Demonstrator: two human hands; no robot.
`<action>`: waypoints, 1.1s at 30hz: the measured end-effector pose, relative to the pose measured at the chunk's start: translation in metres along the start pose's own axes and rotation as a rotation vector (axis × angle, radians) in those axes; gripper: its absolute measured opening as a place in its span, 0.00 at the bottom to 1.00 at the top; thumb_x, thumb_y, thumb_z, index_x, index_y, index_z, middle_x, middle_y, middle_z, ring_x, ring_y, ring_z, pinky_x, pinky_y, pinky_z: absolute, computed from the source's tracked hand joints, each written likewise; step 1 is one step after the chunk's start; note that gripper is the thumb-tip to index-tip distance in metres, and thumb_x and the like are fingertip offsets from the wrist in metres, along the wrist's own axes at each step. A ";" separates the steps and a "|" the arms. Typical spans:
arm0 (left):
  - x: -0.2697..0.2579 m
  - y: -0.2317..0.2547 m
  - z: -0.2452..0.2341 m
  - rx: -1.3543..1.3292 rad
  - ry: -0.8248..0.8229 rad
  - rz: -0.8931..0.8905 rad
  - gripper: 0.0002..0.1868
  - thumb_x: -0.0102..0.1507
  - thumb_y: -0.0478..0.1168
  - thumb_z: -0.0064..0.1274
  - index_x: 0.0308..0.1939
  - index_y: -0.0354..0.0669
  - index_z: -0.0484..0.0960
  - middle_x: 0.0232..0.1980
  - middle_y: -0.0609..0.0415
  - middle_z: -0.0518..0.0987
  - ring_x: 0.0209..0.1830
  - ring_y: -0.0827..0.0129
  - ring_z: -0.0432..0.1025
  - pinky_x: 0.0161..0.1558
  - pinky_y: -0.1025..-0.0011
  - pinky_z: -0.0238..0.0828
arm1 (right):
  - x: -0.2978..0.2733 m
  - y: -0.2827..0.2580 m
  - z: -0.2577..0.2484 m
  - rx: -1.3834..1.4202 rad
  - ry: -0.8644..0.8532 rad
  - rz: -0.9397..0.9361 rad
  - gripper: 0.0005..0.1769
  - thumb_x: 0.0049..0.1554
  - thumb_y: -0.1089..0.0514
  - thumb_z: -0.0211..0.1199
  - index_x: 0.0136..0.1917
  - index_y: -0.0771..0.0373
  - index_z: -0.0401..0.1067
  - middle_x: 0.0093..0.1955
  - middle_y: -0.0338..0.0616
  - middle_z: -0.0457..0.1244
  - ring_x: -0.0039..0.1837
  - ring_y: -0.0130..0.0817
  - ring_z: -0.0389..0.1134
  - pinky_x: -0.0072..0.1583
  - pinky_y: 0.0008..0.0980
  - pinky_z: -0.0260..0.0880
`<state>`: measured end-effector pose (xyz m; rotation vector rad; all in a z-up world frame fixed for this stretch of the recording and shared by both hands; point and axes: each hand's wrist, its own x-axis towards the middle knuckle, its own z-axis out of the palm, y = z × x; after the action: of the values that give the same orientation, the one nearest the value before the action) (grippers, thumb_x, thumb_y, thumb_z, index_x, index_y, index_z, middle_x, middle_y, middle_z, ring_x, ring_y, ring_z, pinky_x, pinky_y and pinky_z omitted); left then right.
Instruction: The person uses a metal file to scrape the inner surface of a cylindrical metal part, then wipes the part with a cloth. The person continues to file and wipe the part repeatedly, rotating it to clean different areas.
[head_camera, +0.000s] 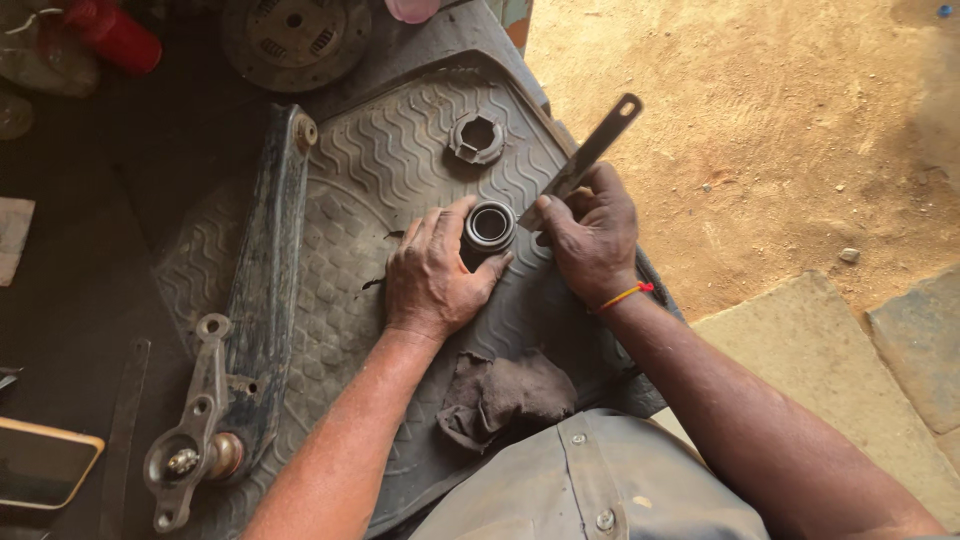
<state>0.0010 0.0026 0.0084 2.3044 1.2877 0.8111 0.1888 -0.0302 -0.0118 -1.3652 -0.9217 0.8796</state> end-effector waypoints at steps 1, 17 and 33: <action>0.000 0.000 0.000 -0.017 0.006 0.002 0.34 0.53 0.50 0.70 0.59 0.45 0.75 0.50 0.50 0.80 0.51 0.51 0.75 0.51 0.54 0.73 | 0.002 0.000 0.000 -0.006 -0.002 -0.006 0.12 0.61 0.67 0.62 0.56 0.64 0.63 0.40 0.46 0.70 0.38 0.25 0.71 0.39 0.25 0.71; 0.001 0.000 0.001 -0.040 0.008 -0.034 0.33 0.51 0.52 0.72 0.54 0.45 0.75 0.47 0.47 0.82 0.49 0.48 0.76 0.49 0.52 0.73 | -0.001 -0.003 0.005 -0.123 -0.011 -0.090 0.12 0.60 0.67 0.62 0.56 0.66 0.64 0.42 0.45 0.72 0.41 0.26 0.73 0.40 0.25 0.72; -0.002 0.020 0.019 0.081 0.029 -0.218 0.33 0.51 0.57 0.71 0.53 0.47 0.76 0.43 0.45 0.82 0.46 0.47 0.76 0.49 0.50 0.69 | 0.024 -0.003 -0.012 -0.142 -0.142 -0.031 0.12 0.58 0.65 0.65 0.51 0.67 0.63 0.38 0.43 0.71 0.39 0.25 0.71 0.38 0.26 0.70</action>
<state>0.0249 -0.0104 0.0048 2.1696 1.5777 0.7334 0.2092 -0.0130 -0.0081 -1.4184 -1.1299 0.9103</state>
